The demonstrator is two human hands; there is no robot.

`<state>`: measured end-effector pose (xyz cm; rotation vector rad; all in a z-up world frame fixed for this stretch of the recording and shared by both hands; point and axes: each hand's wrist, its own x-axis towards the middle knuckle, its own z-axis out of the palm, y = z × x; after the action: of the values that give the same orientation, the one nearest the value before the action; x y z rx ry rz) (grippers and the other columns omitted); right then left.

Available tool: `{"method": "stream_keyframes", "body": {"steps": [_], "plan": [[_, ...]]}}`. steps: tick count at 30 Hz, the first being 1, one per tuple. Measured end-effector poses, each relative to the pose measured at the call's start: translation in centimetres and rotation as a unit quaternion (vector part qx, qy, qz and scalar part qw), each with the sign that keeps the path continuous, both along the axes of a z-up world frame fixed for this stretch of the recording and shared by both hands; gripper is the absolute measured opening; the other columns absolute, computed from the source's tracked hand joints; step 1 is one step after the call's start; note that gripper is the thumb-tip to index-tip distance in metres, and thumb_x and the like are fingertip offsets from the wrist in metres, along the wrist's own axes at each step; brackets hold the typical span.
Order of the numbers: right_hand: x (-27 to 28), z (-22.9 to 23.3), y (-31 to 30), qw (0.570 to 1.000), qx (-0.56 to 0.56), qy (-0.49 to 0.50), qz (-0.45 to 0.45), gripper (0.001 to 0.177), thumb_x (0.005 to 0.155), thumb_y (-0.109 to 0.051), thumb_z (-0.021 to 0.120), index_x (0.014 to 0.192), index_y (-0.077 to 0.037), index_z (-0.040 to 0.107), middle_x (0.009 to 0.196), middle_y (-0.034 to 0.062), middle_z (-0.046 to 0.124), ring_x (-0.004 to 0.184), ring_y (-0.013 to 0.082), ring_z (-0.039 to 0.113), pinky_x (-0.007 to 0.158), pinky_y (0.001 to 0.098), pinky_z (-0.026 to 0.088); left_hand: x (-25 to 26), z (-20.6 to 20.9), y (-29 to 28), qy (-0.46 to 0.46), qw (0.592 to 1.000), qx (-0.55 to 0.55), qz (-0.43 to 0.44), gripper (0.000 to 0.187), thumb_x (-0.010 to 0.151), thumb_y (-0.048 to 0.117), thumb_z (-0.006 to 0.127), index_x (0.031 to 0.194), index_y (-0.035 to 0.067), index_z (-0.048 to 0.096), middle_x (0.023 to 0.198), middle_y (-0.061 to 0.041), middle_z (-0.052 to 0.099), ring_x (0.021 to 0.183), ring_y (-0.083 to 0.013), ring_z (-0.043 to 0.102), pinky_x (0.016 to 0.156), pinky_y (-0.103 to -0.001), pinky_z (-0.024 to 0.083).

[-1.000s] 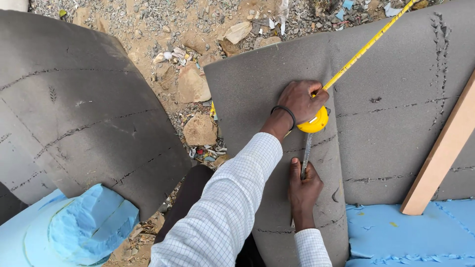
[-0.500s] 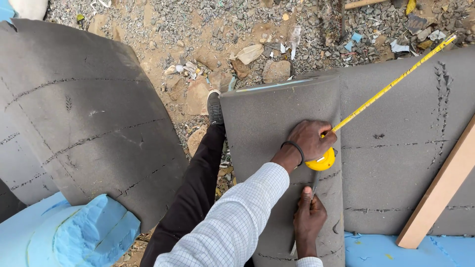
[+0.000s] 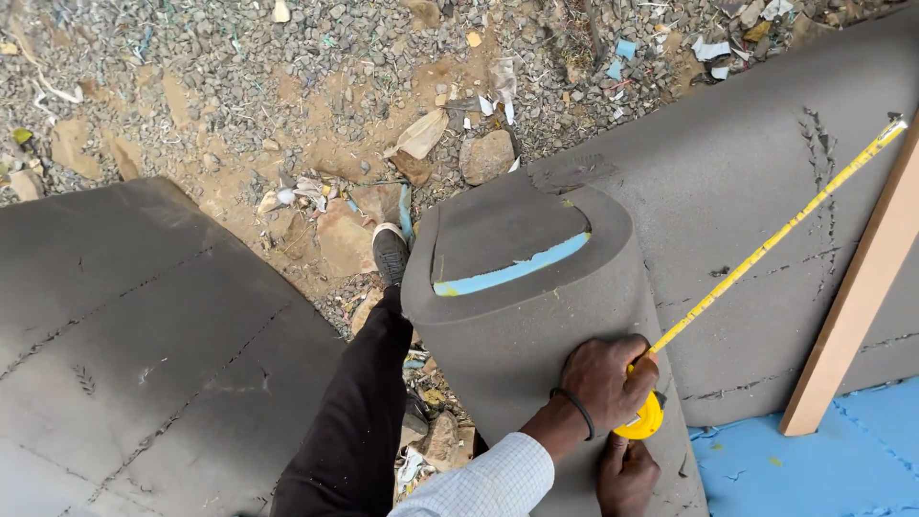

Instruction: Measuring and marking foam pieces for upholstery using a tape measure, a wooden plank as a straight edge, and a marking tool.

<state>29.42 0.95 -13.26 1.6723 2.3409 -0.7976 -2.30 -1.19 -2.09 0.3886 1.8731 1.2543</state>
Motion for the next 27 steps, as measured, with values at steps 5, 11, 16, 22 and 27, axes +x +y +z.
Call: {"method": "stream_keyframes", "body": {"steps": [5,11,16,22,27], "plan": [[3.8,-2.4,-0.2,0.999,0.024,0.003,0.046,0.038,0.117,-0.025,0.07,0.096,0.004,0.084,0.09,0.0303,0.084,0.096,0.0599,0.081,0.081,0.0613,0.054,-2.9,4.6,-2.9,-0.213,0.973,0.069,0.056,0.041,0.122,0.043,0.052,0.106,0.013,0.076,0.085,-0.005,0.069,0.073,-0.0235,0.065,0.07,-0.044,0.057],[-0.2,0.2,-0.8,0.999,0.026,0.015,0.033,0.071,0.136,-0.052,0.053,0.082,-0.007,0.064,0.067,0.0198,0.058,0.061,0.0414,0.054,0.065,0.0564,0.035,-4.3,5.4,-7.5,-0.299,0.892,0.147,0.305,0.035,0.122,0.038,0.064,0.099,0.014,0.075,0.091,-0.003,0.074,0.075,-0.0152,0.066,0.072,-0.038,0.055],[-3.8,4.0,-0.2,0.998,0.009,0.059,0.037,0.076,0.132,-0.062,0.054,0.078,-0.008,0.047,0.068,0.0152,0.038,0.069,0.0298,0.039,0.069,0.0533,0.031,-4.7,4.2,-10.7,-0.333,0.841,0.134,0.405,0.036,0.126,0.041,0.063,0.105,0.013,0.074,0.087,-0.023,0.09,0.081,-0.0333,0.089,0.069,-0.042,0.062],[-4.0,5.4,-0.1,0.995,-0.034,0.093,0.01,0.073,0.13,-0.058,0.059,0.076,-0.01,0.047,0.068,0.0058,0.034,0.071,0.0196,0.039,0.068,0.0481,0.034,-3.9,5.2,-12.2,-0.306,0.856,0.164,0.383,0.035,0.124,0.043,0.059,0.105,0.017,0.073,0.103,-0.022,0.096,0.067,-0.015,0.066,0.066,-0.038,0.055],[-7.6,9.4,-0.4,0.983,-0.132,0.115,-0.057,0.075,0.13,-0.052,0.062,0.069,-0.012,0.043,0.056,0.0042,0.04,0.055,0.0178,0.039,0.054,0.0433,0.029,-4.4,4.7,-11.5,-0.335,0.844,0.164,0.386,0.033,0.124,0.04,0.056,0.106,0.017,0.071,0.108,-0.031,0.095,0.073,-0.0193,0.075,0.07,-0.037,0.057]]}}
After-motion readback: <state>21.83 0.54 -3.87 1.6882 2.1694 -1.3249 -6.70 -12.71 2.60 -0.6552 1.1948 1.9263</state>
